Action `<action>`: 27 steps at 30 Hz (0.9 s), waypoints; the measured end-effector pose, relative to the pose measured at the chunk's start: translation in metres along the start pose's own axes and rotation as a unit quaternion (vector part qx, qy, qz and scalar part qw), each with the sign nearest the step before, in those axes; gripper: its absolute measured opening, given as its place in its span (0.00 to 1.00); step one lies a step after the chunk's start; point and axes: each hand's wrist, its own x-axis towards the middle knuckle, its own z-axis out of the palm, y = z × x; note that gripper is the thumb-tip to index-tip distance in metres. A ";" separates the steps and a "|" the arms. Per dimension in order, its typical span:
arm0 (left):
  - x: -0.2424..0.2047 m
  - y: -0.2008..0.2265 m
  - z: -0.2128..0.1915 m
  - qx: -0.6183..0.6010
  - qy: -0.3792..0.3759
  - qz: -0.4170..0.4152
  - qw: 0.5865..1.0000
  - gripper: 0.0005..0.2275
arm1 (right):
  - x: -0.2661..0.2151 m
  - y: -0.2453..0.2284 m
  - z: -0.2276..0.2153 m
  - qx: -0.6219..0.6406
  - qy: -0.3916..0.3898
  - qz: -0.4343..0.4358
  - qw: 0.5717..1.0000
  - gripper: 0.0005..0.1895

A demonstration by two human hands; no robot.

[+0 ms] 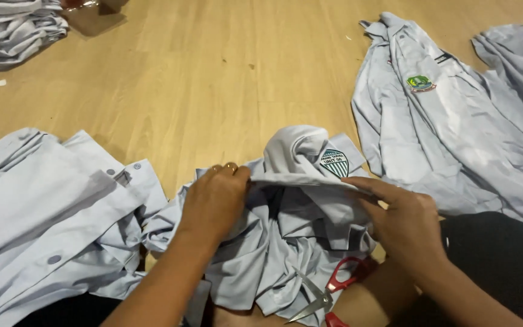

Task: Trimming loose threads from white uniforms using a pair of scissors on a factory floor.

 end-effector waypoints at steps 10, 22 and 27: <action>0.016 0.004 -0.045 0.026 0.270 0.036 0.962 0.08 | -0.009 0.000 -0.005 -0.079 0.117 -0.201 0.969 0.19; -0.047 0.038 -0.066 0.010 0.149 0.137 0.979 0.08 | -0.015 -0.076 0.041 -0.040 -0.047 -0.286 0.956 0.30; -0.053 0.020 -0.060 -0.104 0.124 0.149 0.975 0.11 | -0.008 -0.063 0.043 -0.092 -0.070 -0.240 0.964 0.28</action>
